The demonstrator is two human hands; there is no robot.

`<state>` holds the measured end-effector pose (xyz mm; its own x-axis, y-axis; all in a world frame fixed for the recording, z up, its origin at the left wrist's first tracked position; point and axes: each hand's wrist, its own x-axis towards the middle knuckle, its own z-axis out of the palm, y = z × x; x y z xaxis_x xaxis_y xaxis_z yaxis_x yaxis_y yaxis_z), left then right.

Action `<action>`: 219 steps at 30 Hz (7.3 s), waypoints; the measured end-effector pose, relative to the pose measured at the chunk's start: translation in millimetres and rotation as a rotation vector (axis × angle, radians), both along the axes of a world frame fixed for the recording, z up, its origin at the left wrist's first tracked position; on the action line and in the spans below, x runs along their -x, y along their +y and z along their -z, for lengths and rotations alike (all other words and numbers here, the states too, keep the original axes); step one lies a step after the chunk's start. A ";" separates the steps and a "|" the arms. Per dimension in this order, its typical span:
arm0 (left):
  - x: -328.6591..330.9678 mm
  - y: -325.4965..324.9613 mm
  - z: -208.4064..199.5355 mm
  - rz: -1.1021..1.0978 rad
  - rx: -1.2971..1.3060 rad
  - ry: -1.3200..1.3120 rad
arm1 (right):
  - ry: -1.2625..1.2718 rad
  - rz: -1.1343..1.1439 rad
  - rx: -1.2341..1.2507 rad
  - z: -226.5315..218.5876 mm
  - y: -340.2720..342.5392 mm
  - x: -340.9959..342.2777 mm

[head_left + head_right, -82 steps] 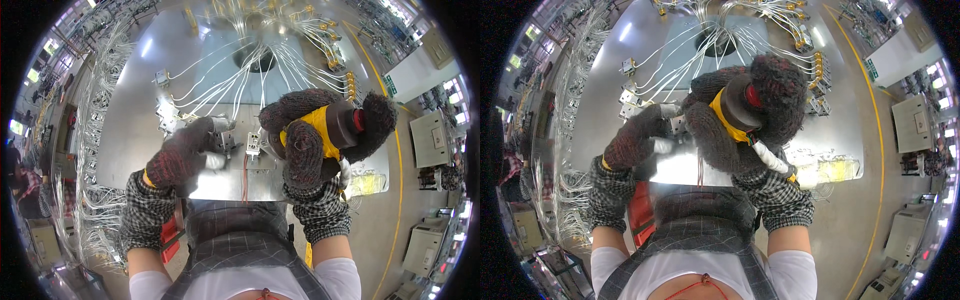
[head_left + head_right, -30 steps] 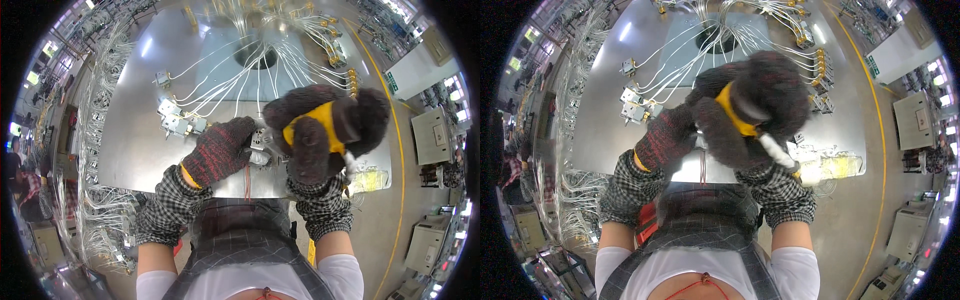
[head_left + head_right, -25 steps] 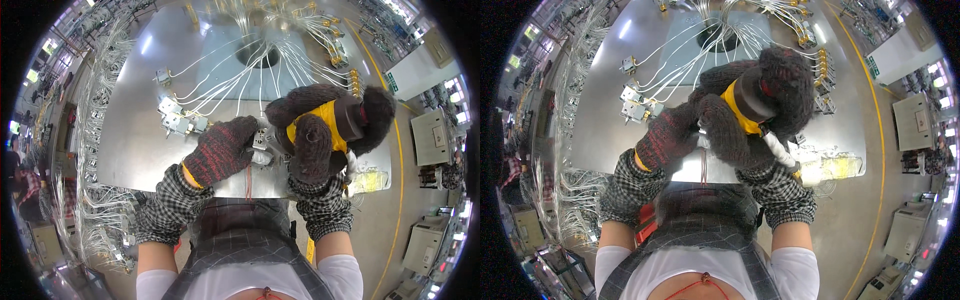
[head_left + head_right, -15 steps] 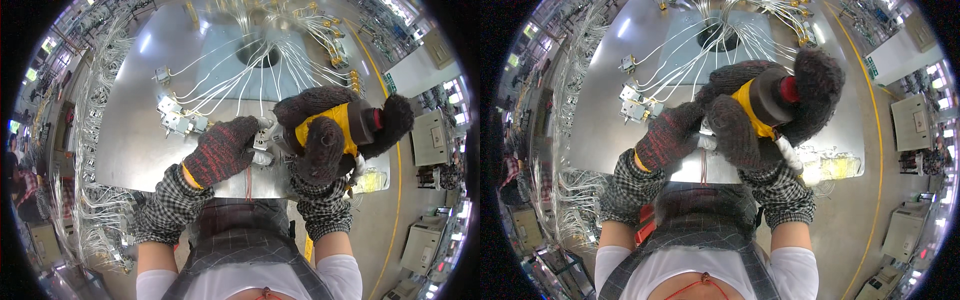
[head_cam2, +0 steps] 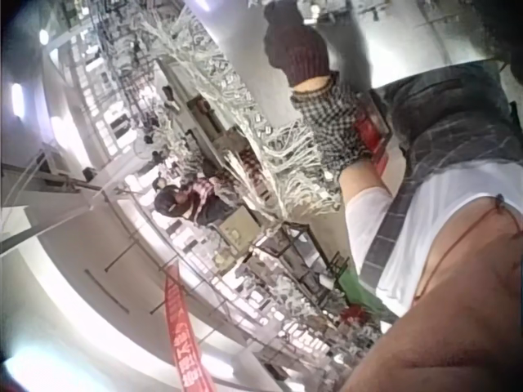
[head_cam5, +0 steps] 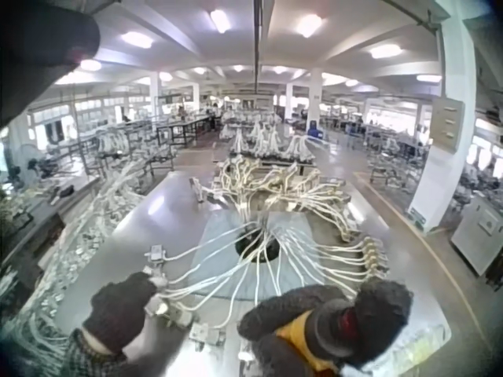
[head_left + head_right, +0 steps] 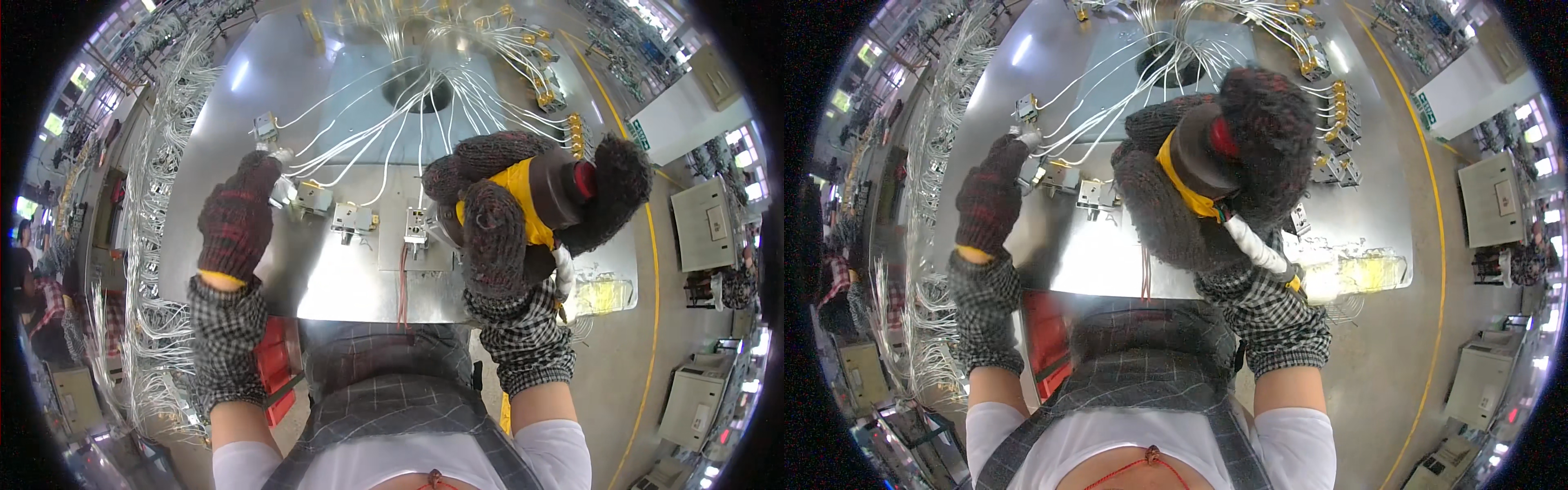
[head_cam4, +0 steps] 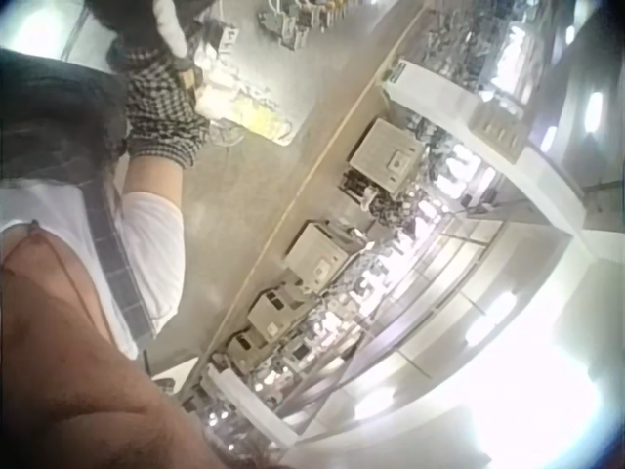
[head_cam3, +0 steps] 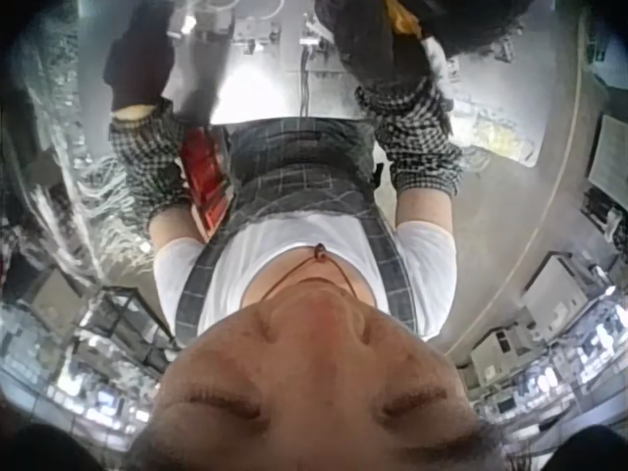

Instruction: Assembling wire harnesses on a manufacturing jig using a powered hand tool.

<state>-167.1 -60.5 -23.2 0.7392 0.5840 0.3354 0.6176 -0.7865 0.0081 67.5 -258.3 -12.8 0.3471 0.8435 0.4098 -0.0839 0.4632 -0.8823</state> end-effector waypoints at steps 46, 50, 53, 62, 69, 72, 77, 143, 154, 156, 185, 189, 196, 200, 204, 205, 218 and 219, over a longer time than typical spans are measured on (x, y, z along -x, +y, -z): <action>-43.4 -62.3 39.6 0.588 0.628 -0.471 | 0.000 0.022 0.035 17.9 -6.0 1.9; -43.6 -63.5 35.9 0.581 0.600 -0.458 | -0.030 0.134 -0.076 15.6 1.4 -5.3; -50.6 -79.7 20.7 0.442 0.647 -0.359 | -0.057 0.253 -0.184 7.1 7.0 -2.5; -71.7 -72.5 22.0 0.513 0.506 -0.430 | -0.082 0.555 -0.475 -22.6 11.1 6.7; -79.3 -78.5 5.6 0.480 0.519 -0.334 | -0.184 0.704 -0.385 -32.2 3.0 4.4; -82.0 -76.3 6.5 0.540 0.574 -0.292 | -0.198 0.635 -0.314 -30.1 -0.6 10.5; -84.9 -78.6 5.4 0.483 0.530 -0.097 | -0.235 0.532 -0.209 -29.9 -3.1 14.1; -73.7 -74.2 29.3 0.601 0.703 -0.589 | 0.332 -0.083 -0.402 10.0 18.1 -16.8; -76.1 -75.7 11.2 0.412 0.744 -0.272 | -0.504 0.483 0.357 -14.2 14.3 17.9; -80.2 -77.4 10.4 0.363 0.650 -0.153 | -0.042 0.731 -0.161 -16.7 0.0 23.6; -23.7 62.1 -12.0 0.235 0.182 0.234 | 0.566 -0.712 -0.496 35.2 29.2 -4.5; -18.0 74.3 -38.3 0.443 0.393 0.018 | 0.666 -0.510 -0.243 47.0 29.2 -6.0; -17.9 1.8 -29.8 0.833 0.711 -0.385 | -0.515 0.395 -0.114 0.7 7.5 3.7; -24.1 -26.0 14.6 0.678 1.124 -0.740 | -0.145 0.512 0.046 3.5 1.8 11.3; -28.6 -40.1 19.4 0.479 1.441 -1.205 | -0.146 0.523 -0.010 1.9 3.1 15.6; -35.1 -50.4 14.1 0.456 1.418 -1.187 | -0.147 0.530 -0.026 3.5 3.3 16.3; -54.5 -81.9 46.3 0.375 1.410 -1.089 | -0.121 0.570 -0.286 -1.3 11.1 30.6; -57.3 -73.9 63.7 0.400 0.861 -0.907 | -0.119 0.575 -0.306 -2.4 12.0 31.2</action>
